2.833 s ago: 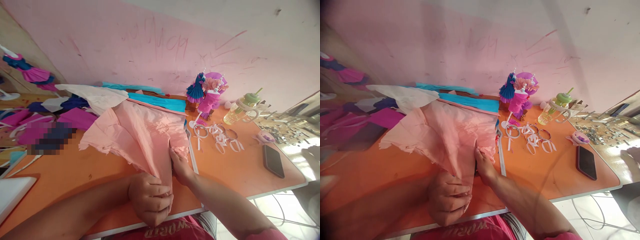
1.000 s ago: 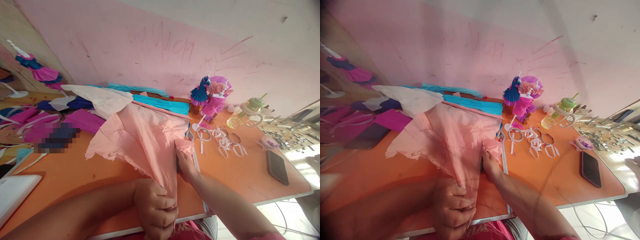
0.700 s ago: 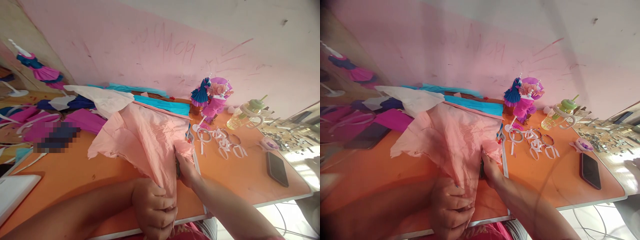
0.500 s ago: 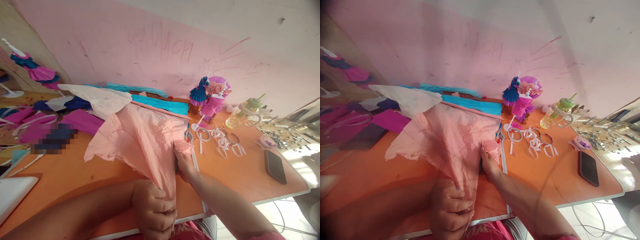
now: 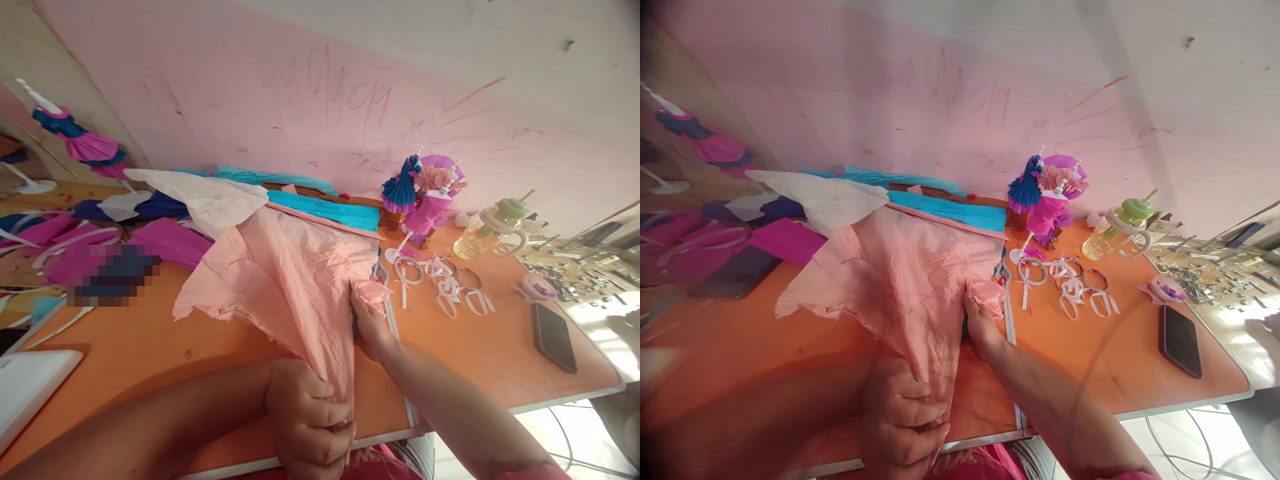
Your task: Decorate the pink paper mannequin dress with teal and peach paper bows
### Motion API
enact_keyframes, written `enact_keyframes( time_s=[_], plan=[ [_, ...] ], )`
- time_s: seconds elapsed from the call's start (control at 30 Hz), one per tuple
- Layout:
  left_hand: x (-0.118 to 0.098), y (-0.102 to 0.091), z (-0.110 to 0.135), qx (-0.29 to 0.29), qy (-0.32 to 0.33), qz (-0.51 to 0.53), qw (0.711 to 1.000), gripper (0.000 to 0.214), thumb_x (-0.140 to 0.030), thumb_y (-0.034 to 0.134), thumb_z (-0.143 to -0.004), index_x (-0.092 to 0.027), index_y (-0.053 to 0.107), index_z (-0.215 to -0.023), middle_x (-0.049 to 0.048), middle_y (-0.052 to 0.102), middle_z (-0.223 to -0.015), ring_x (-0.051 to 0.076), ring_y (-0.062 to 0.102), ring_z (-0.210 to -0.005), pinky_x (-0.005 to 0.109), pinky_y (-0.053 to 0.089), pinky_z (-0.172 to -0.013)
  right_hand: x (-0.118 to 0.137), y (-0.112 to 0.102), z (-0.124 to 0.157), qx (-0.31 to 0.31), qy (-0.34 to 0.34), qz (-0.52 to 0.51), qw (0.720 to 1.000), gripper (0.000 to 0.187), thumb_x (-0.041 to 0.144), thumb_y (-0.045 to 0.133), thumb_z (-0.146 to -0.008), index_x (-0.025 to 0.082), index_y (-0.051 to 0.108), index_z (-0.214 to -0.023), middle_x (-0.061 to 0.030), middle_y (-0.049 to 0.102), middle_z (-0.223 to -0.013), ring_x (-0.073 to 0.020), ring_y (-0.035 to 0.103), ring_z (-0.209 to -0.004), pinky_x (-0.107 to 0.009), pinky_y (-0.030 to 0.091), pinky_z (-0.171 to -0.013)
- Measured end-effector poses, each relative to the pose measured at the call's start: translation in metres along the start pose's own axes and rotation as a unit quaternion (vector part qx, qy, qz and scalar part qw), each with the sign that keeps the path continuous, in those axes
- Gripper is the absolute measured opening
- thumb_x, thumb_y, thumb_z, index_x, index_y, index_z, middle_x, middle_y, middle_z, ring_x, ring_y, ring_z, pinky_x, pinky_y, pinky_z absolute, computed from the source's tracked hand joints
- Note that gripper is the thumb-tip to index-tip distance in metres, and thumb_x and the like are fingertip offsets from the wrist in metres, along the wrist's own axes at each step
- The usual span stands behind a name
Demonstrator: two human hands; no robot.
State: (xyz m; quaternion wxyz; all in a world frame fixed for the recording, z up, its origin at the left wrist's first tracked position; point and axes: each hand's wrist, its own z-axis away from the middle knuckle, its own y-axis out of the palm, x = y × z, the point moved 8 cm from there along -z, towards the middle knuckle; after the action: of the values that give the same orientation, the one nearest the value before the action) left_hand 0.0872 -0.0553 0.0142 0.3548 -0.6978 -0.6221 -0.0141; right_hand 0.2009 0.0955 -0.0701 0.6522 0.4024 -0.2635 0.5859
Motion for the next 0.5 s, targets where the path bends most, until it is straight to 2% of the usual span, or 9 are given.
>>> enact_keyframes(
  time_s=[0.07,0.2,0.37,0.5],
  plan=[
    [0.005,-0.006,-0.006,-0.017,0.0,-0.018,1.0,0.013,-0.035,0.06,-0.085,-0.027,0.069,-0.09,0.0004,0.071,-0.095,0.019,0.069,-0.087,0.022,0.039,-0.048,-0.002,0.0,-0.003,0.002,0.002,0.001,1.0,0.049,0.068,0.052,-0.083,0.028,0.061,-0.11,-0.0011,0.065,-0.076,-0.0155,0.056,-0.058,-0.026,0.045,-0.048],
    [0.001,-0.005,-0.012,-0.002,-0.01,-0.015,1.0,0.012,-0.032,0.058,-0.086,-0.027,0.069,-0.087,-0.0009,0.071,-0.093,0.019,0.07,-0.085,0.024,0.043,-0.05,0.004,0.001,-0.01,-0.004,-0.009,0.019,1.0,0.052,0.071,0.05,-0.082,0.027,0.062,-0.107,-0.0022,0.064,-0.075,-0.0162,0.055,-0.056,-0.025,0.041,-0.044],
    [0.003,-0.007,-0.013,-0.008,-0.058,-0.02,0.998,0.009,-0.027,0.063,-0.082,-0.026,0.071,-0.079,-0.0017,0.072,-0.088,0.017,0.07,-0.079,0.025,0.045,-0.051,0.02,0.002,-0.012,0.007,-0.069,0.041,0.997,0.044,0.064,0.053,-0.083,0.027,0.063,-0.104,-0.0016,0.065,-0.082,-0.0142,0.053,-0.058,-0.023,0.036,-0.043],
    [0.003,-0.006,-0.014,0.019,0.007,-0.005,1.0,0.014,-0.029,0.058,-0.087,-0.029,0.072,-0.086,-0.0026,0.073,-0.09,0.018,0.072,-0.081,0.022,0.042,-0.048,0.018,0.001,-0.017,-0.001,-0.067,0.045,0.997,0.047,0.066,0.049,-0.084,0.027,0.062,-0.107,-0.0003,0.061,-0.075,-0.0133,0.049,-0.053,-0.023,0.033,-0.042]
  ],
)
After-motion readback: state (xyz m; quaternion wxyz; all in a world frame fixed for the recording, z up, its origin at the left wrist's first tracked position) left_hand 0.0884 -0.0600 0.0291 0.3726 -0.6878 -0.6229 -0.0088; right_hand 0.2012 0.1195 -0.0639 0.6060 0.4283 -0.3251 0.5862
